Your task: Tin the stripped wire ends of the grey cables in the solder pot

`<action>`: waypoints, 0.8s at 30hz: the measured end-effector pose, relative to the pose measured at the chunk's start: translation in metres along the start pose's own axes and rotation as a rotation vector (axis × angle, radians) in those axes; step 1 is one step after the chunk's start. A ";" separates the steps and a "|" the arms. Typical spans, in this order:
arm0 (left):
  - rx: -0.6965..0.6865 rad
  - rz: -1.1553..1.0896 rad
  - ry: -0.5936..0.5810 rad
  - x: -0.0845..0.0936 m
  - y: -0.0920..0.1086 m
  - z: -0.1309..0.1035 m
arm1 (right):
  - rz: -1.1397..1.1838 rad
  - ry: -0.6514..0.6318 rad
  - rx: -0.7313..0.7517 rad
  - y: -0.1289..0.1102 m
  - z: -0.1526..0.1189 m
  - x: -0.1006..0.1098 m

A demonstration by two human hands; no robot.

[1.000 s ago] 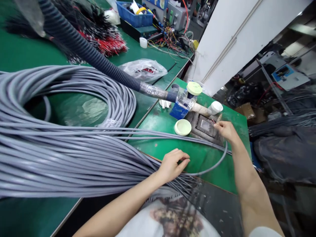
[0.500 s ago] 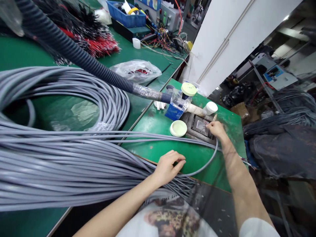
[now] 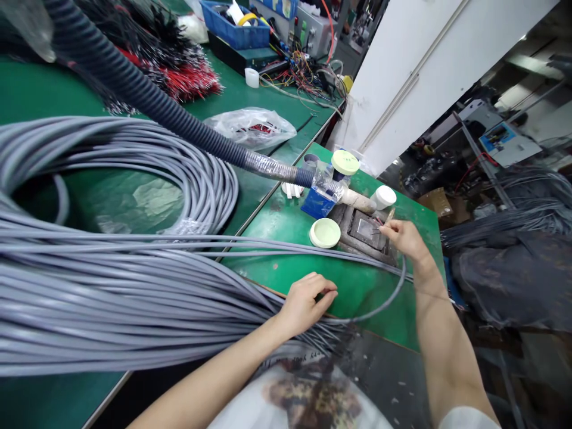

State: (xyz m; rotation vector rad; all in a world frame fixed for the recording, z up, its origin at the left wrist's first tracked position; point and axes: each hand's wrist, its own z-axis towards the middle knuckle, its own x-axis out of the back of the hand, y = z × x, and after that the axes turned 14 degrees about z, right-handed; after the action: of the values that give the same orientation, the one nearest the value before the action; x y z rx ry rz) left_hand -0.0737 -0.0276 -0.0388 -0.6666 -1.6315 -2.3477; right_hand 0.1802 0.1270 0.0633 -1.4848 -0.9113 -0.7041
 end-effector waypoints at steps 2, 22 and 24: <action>-0.002 0.008 -0.007 0.000 0.001 0.000 | 0.060 -0.048 0.057 -0.022 -0.011 -0.001; -0.033 0.037 -0.018 0.002 0.001 0.000 | -0.243 -0.190 0.160 -0.091 0.019 -0.089; -0.036 0.036 -0.016 0.002 0.001 0.000 | -0.252 -0.184 0.162 -0.092 0.018 -0.091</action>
State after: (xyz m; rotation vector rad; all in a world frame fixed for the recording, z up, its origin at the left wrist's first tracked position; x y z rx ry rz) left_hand -0.0750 -0.0280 -0.0374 -0.7180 -1.5733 -2.3576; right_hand 0.0532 0.1320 0.0318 -1.3187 -1.2828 -0.6650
